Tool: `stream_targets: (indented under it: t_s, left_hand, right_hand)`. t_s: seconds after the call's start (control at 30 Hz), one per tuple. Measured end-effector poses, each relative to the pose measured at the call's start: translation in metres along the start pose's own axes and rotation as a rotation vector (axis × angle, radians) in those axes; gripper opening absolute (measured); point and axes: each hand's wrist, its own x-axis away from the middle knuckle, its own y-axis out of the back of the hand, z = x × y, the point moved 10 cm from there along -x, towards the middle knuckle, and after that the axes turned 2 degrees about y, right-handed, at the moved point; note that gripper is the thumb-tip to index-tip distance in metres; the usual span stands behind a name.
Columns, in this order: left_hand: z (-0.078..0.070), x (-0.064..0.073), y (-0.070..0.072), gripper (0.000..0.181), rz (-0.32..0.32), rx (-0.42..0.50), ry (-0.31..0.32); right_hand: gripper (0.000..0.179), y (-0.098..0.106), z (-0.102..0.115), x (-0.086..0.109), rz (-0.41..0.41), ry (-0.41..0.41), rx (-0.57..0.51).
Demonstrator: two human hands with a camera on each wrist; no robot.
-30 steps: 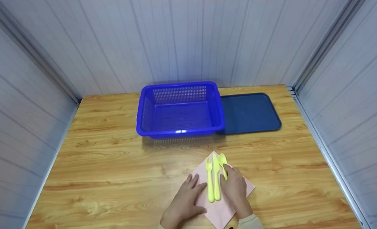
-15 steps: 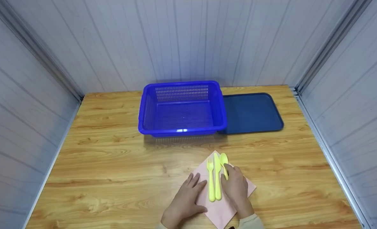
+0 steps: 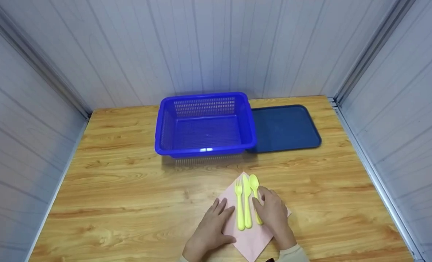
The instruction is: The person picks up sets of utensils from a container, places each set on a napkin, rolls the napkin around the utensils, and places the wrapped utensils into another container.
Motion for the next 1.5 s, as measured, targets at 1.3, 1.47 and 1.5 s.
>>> stream_targets:
  t_s: [1.3, 1.47, 1.5]
  left_hand:
    - [-0.001, 0.000, 0.001, 0.090, 0.013, -0.019, -0.014]
    - [-0.001, 0.001, -0.001, 0.088, 0.020, -0.008, -0.009]
    - [-0.001, 0.002, -0.001, 0.087, 0.019, -0.007, -0.007]
  right_hand:
    - [0.013, -0.011, 0.074, 0.101, 0.327, 1.013, 0.193]
    - [0.009, -0.006, 0.072, 0.092, 0.284, 0.959, 0.184]
    - [0.008, -0.004, 0.071, 0.089, 0.276, 0.950, 0.172]
